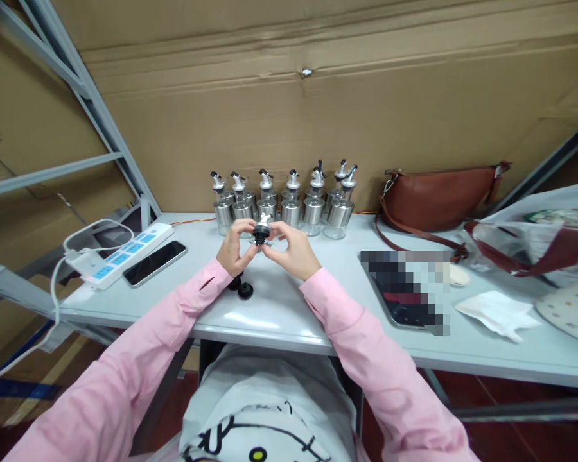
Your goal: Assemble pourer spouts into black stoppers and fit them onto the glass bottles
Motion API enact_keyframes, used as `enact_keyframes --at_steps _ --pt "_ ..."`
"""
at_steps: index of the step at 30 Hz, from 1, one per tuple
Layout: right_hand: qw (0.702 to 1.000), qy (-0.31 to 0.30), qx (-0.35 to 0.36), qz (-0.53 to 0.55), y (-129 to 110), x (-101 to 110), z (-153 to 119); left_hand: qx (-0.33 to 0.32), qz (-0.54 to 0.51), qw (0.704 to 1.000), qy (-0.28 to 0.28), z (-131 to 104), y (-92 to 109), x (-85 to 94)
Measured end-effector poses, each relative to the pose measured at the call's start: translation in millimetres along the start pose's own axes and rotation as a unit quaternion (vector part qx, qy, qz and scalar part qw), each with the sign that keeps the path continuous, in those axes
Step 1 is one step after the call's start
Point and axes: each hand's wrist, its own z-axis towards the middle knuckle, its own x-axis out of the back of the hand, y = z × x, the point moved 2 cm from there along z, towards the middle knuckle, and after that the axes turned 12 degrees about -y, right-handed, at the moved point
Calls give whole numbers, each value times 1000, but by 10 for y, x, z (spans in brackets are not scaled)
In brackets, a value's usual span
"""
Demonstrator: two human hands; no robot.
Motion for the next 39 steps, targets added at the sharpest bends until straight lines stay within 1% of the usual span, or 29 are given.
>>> enact_keyframes --at_steps 2,5,8,11,14,18,21,27,29,32,34,39 --pt "1000 -3 0 -4 -10 -3 -1 3 2 1000 -13 -8 9 6" --pt "1000 -6 2 -16 -10 10 -5 19 26 998 -48 -8 33 8" --pt "1000 -16 6 -25 7 23 -9 36 46 996 -60 1 48 5" --pt "999 -21 10 -40 34 22 -11 45 60 996 -57 6 39 -14" --pt "998 -30 19 -49 53 2 -7 39 62 996 -45 6 17 -32" --pt "1000 -22 12 -7 53 -15 5 34 50 998 -19 7 -13 -36" --pt "1000 -16 9 24 44 -18 9 43 48 998 -23 3 -31 -47" --pt "999 -24 27 24 36 -19 0 98 73 991 -56 -14 -52 -64" --pt "999 -23 30 13 40 -14 -2 117 82 987 -78 -7 -43 -64" --pt "999 -22 35 0 43 -6 -2 138 109 976 -125 6 -21 -73" --pt "999 -25 37 -3 38 -4 -1 144 119 971 -147 10 -10 -79" --pt "999 -34 25 -8 15 -7 -6 142 98 973 -155 6 -10 -72"
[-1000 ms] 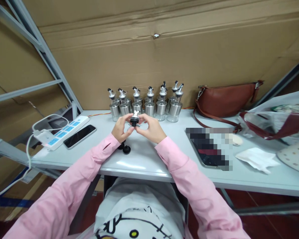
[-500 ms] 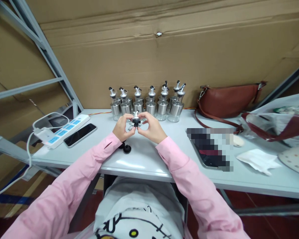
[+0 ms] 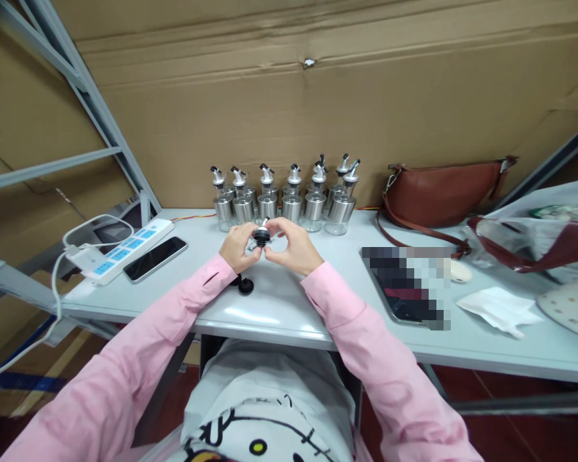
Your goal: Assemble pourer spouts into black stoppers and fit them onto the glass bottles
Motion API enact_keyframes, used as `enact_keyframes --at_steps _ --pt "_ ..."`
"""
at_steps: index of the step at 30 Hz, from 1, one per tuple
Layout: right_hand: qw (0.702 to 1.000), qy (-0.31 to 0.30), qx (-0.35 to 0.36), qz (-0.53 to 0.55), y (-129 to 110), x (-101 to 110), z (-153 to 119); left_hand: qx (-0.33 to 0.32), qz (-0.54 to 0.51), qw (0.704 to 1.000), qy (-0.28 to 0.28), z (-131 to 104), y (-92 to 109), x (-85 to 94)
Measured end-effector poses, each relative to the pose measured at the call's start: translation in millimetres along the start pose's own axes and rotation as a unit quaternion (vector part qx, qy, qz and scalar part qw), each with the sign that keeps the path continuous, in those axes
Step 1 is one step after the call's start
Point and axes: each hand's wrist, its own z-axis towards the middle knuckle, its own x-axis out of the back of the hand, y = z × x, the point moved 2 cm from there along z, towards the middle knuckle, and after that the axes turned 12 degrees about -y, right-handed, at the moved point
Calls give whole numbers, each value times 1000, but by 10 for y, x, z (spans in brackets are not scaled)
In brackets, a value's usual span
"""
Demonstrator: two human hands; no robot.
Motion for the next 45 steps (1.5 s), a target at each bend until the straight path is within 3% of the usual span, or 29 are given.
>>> enact_keyframes --at_steps 8,35,45 --pt "1000 -10 -7 3 -16 2 -10 18 -13 1000 -8 5 -5 0" --pt "997 -33 -59 32 -16 0 -9 -9 -21 1000 -7 -8 -36 -46" --pt "997 -31 -64 42 -28 4 -15 -21 -18 999 -33 -20 -16 -40"
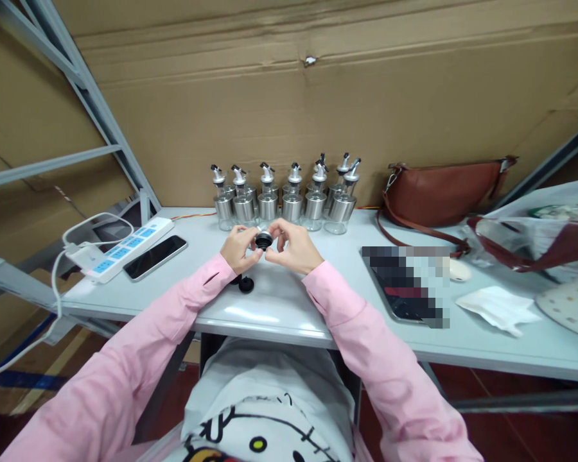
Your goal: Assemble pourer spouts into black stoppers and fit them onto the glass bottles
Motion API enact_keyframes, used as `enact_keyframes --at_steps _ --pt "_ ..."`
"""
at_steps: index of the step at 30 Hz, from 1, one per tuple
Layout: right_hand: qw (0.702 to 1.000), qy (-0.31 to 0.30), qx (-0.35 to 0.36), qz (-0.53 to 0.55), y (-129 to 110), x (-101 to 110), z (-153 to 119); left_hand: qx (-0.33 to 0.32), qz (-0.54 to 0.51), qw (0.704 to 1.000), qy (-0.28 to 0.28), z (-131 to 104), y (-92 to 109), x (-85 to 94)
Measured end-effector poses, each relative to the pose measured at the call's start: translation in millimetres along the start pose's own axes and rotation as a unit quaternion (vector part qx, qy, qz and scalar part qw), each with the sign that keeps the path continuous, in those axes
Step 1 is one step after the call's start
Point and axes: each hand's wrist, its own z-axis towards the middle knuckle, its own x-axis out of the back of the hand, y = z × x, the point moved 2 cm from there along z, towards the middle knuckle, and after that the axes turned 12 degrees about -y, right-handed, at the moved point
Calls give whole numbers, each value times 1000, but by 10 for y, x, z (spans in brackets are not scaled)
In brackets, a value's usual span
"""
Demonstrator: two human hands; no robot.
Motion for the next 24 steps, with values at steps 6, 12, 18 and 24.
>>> enact_keyframes --at_steps 6,12,18,24 --pt "1000 -2 -2 3 9 -8 0 0 -23 1000 8 13 -31 -12" --pt "1000 0 -6 0 7 -7 1 1 -35 999 15 19 -41 -23" --pt "1000 -2 -13 0 8 -10 9 -3 -46 999 19 20 -45 -16" --pt "999 -13 -25 16 11 -10 3 -3 -65 998 16 12 -32 10"
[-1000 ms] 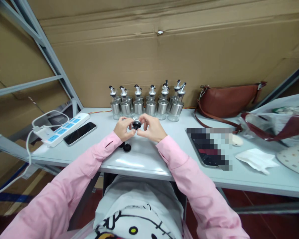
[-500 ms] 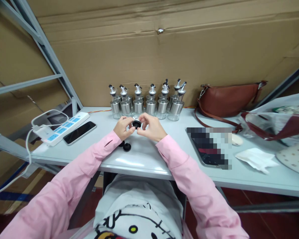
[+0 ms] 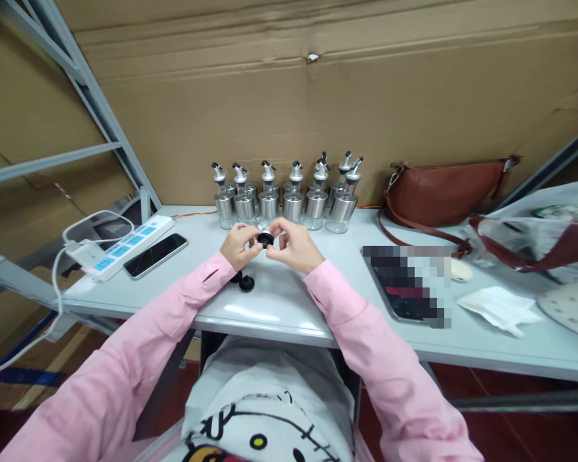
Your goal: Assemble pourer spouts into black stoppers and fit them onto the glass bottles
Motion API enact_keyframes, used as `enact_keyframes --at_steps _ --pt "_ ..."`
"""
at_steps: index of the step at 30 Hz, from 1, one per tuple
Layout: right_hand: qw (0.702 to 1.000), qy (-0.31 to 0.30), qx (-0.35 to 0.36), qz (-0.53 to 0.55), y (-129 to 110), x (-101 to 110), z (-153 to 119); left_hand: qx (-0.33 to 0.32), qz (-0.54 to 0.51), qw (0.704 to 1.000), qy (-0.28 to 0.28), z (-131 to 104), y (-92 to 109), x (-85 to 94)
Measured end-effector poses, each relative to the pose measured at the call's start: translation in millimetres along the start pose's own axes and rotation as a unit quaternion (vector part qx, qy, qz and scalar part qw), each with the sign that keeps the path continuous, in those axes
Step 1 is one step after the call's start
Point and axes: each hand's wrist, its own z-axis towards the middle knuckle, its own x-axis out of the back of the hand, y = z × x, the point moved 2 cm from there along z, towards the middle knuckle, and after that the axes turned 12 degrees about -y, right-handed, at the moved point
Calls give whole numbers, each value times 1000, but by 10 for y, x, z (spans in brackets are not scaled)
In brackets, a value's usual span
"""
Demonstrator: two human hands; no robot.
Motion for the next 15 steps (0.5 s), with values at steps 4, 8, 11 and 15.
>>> enact_keyframes --at_steps 4,8,11,15 --pt "1000 -7 -7 8 17 -1 -3 2 1 1000 -7 -2 10 14" --pt "1000 -3 -9 10 38 7 0 -4 -2 1000 -7 1 17 20" --pt "1000 -4 -12 12 48 12 1 -5 -1 1000 -3 1 16 19" --pt "1000 -8 -14 17 57 13 0 -2 9 1000 -10 -1 13 15"
